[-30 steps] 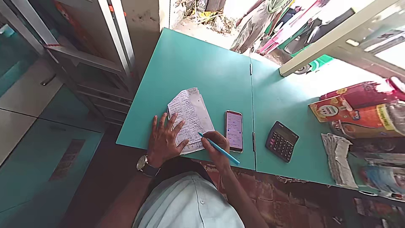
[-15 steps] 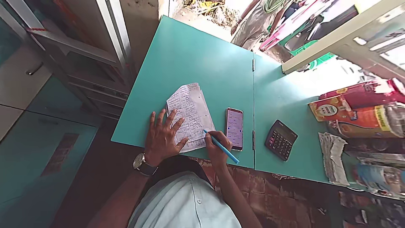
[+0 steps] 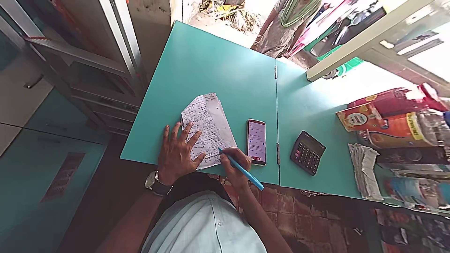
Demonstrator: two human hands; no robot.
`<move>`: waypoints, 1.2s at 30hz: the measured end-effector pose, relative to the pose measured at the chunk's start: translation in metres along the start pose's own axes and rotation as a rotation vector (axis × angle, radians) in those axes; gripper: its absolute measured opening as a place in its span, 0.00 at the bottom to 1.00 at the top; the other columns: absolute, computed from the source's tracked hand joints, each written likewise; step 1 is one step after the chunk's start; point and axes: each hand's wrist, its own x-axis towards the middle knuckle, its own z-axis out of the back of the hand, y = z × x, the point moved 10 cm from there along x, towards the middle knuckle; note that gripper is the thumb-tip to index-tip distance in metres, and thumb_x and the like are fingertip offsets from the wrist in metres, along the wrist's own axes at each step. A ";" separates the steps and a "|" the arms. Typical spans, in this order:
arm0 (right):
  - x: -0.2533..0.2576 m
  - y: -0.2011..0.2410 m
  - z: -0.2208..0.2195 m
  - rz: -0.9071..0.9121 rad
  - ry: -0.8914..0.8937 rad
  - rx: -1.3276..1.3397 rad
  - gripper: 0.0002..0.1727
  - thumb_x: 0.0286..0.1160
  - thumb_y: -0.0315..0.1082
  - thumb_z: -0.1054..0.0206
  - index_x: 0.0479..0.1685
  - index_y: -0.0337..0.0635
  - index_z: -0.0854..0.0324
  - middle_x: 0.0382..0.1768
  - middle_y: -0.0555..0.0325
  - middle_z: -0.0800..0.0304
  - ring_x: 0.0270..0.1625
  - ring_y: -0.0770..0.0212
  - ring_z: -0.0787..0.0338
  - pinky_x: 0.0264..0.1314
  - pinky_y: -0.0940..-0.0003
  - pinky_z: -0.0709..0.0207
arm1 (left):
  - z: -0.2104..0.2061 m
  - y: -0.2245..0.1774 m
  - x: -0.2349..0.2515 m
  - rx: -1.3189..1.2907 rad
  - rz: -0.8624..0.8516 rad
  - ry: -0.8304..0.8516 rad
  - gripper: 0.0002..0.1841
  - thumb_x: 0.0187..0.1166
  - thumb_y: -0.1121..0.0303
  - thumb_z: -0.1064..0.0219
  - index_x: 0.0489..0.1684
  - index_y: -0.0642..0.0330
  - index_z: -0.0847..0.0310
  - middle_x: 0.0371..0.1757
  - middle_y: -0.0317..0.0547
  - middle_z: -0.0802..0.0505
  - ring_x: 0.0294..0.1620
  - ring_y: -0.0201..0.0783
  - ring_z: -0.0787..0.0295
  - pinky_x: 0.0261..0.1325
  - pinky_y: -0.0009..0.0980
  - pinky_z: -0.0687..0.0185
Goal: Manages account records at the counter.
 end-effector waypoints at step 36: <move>0.010 -0.011 -0.018 -0.037 0.064 -0.113 0.04 0.59 0.26 0.28 0.24 0.34 0.12 0.23 0.54 0.11 0.26 0.71 0.14 0.29 0.78 0.20 | 0.003 -0.002 0.000 -0.026 -0.037 -0.036 0.44 0.68 0.22 0.53 0.79 0.37 0.23 0.88 0.50 0.29 0.89 0.69 0.43 0.84 0.74 0.61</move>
